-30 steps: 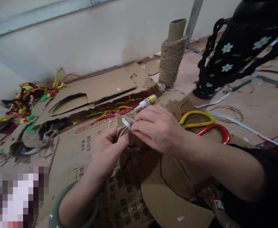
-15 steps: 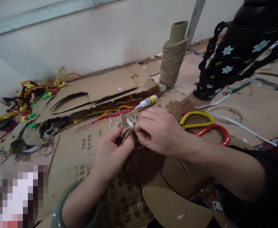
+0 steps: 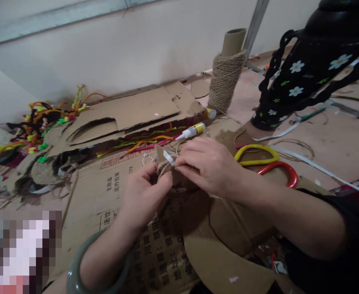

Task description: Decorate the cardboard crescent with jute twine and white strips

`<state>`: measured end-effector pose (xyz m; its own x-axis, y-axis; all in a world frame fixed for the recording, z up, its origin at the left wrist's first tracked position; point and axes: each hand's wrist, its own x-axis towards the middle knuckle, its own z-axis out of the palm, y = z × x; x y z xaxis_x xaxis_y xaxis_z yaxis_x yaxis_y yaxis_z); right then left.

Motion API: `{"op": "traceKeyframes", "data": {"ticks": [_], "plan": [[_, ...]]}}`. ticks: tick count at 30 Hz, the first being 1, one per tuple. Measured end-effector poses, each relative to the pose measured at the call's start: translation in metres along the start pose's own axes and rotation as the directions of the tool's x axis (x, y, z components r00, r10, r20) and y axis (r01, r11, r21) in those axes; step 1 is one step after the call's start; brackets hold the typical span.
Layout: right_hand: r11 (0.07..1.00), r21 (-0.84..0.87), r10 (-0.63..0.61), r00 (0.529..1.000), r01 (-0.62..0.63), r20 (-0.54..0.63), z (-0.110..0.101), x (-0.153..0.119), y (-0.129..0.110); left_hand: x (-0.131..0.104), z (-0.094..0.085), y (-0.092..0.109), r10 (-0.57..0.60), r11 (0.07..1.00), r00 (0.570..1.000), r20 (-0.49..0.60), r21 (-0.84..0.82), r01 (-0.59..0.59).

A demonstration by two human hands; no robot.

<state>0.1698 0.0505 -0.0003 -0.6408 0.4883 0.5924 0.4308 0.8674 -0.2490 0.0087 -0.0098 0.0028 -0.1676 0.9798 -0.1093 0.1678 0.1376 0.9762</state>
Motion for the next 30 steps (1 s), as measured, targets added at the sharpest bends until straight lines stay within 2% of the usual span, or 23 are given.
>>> {"op": "traceKeyframes", "data": {"ticks": [4, 8, 19, 30], "plan": [[0.992, -0.118, -0.043, 0.999, 0.041, -0.013, 0.0029, -0.0013, -0.0021, -0.0008, 0.0011, -0.0001, 0.032, 0.997, 0.999, 0.03, 0.068, -0.034], [0.987, -0.159, -0.044, 0.999, 0.039, -0.03, 0.0048, -0.001, -0.0036, -0.0025, 0.0021, -0.0013, 0.057, 0.991, 0.998, 0.037, 0.117, -0.061], [0.998, 0.04, 0.043, 0.998, -0.042, -0.034, 0.0031, 0.0007, -0.0047, -0.003, 0.0003, -0.0007, 0.04, 0.996, 0.999, 0.035, 0.076, -0.042], [0.991, 0.077, 0.111, 0.994, -0.109, -0.018, 0.0023, 0.0023, -0.0043, -0.0018, 0.0003, -0.0033, 0.022, 0.993, 0.998, 0.054, 0.114, -0.028]]}}
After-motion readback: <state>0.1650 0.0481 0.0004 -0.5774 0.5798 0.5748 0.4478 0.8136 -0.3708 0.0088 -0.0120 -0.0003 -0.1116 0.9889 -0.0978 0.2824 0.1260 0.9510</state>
